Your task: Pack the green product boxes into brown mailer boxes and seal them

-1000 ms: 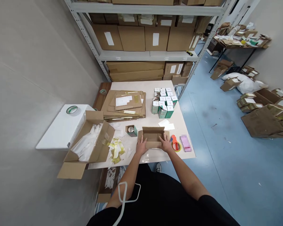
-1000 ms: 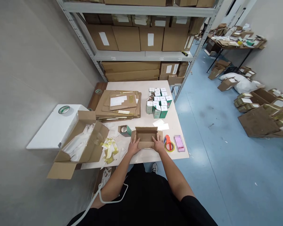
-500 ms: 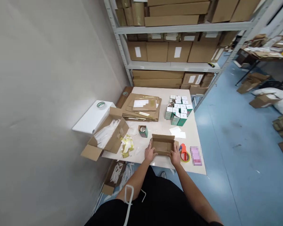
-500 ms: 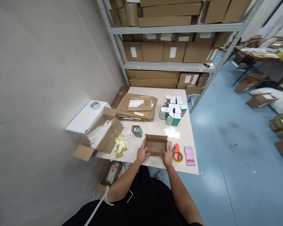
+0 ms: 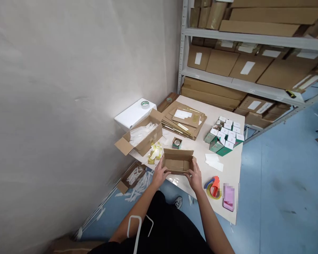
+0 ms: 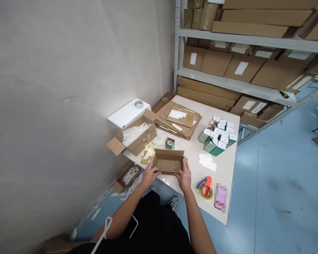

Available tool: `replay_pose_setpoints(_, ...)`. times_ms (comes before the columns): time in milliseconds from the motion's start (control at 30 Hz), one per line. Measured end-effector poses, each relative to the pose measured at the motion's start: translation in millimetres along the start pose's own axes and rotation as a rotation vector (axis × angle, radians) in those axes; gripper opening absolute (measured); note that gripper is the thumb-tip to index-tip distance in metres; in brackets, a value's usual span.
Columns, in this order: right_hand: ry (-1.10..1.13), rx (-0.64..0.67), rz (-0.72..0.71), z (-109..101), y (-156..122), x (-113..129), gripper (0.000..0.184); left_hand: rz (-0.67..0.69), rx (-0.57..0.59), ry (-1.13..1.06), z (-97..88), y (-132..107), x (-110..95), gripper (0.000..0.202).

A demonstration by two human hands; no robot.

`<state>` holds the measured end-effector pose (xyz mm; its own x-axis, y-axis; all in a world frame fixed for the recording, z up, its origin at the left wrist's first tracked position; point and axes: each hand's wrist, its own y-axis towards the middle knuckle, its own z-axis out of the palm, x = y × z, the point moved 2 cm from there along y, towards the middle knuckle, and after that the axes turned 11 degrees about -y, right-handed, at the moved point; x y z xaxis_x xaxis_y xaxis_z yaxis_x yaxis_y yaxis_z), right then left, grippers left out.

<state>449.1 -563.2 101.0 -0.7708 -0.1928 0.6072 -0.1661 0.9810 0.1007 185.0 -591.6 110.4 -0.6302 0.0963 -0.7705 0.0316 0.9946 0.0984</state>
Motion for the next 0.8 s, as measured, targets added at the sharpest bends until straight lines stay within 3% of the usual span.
replay_pose_setpoints(100, -0.050, 0.054, -0.042, 8, 17, 30, 0.009, -0.090, -0.062, -0.002, -24.9, -12, 6, 0.011)
replay_pose_setpoints(200, -0.062, 0.065, -0.113, 16, 34, 68, 0.021, -0.181, -0.114, -0.038, -50.8, -22, 16, 0.011)
replay_pose_setpoints(467, 0.082, 0.077, -0.235, 43, 82, 172, 0.039, -0.260, -0.207, -0.127, -128.3, -53, 61, 0.008)
replay_pose_setpoints(667, 0.069, 0.087, -0.227, 77, 120, 225, 0.049, -0.364, -0.268, -0.160, -168.8, -91, 98, 0.011)
replay_pose_setpoints(800, 0.035, 0.159, -0.246, 98, 163, 246, 0.048, -0.389, -0.360, -0.138, -184.9, -109, 110, 0.014)
